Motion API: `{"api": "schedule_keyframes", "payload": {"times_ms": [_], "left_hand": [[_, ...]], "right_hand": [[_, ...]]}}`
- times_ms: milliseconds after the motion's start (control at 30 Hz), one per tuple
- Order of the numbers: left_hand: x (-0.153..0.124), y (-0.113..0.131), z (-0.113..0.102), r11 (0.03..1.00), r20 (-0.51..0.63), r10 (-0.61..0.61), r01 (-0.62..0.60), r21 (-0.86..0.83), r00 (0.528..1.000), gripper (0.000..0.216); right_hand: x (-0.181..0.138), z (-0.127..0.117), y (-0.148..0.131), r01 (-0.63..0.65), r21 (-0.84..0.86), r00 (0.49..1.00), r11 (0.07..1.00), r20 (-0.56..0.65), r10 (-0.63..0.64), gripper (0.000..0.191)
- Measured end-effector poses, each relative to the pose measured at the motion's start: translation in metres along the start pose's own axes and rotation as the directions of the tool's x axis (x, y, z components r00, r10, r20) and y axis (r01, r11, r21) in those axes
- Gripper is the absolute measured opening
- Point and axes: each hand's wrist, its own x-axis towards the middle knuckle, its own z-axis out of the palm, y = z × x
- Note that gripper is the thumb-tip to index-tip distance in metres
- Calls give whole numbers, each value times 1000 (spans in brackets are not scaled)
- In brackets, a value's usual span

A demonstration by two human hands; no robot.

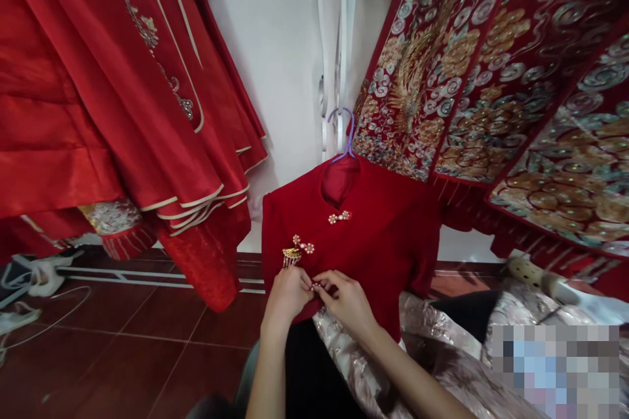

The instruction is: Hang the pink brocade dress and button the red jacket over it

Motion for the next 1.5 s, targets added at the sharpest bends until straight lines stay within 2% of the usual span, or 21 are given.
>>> {"api": "schedule_keyframes", "payload": {"times_ms": [267,533,700,800,900,967,1033,1100,1167,1233,1300,1367,1433,1500], "left_hand": [[-1,-15,-8,940,135,-29,73,-333,990,16],[-5,-13,-13,876,202,-4,101,-472,979,24],[-6,-10,-12,826,268,51,110,-553,962,25],[-5,-8,-10,858,262,78,69,-509,962,24],[-6,-5,-10,937,176,139,-72,-340,975,20],[-10,-4,-13,965,157,171,-133,-225,973,21],[-16,-4,-18,975,179,157,-124,-184,971,29],[-23,-7,-26,983,163,120,-94,-158,979,34],[-29,-11,-34,991,105,90,-79,-110,990,30],[-33,-12,-39,993,87,93,-85,-82,992,23],[-34,-10,-40,988,118,126,-114,-107,985,19],[-32,-5,-37,977,137,175,-154,-148,975,20],[-30,0,-31,971,136,200,-178,-160,970,20],[-27,3,-26,973,128,198,-179,-147,972,17]], "right_hand": [[-2,-7,-12,-2,107,1000,994,1,2,15],[-2,-13,-25,12,118,999,993,47,-18,21],[2,-25,-26,-81,128,994,988,90,70,21],[3,-29,-24,-112,108,987,988,124,99,21],[4,-30,-22,-56,38,990,998,130,51,23],[5,-35,-22,-24,3,993,1000,117,24,24],[6,-46,-24,-16,12,998,1000,64,15,21],[8,-64,-28,-17,60,999,998,-39,19,16],[9,-84,-33,-22,117,988,993,-147,39,17],[9,-99,-38,-34,160,980,987,-187,64,21],[7,-106,-40,-68,173,990,982,-108,88,23],[4,-104,-42,-115,150,992,982,64,107,23],[2,-97,-41,-136,93,969,986,219,113,21],[1,-87,-39,-124,38,950,992,292,107,17]]}}
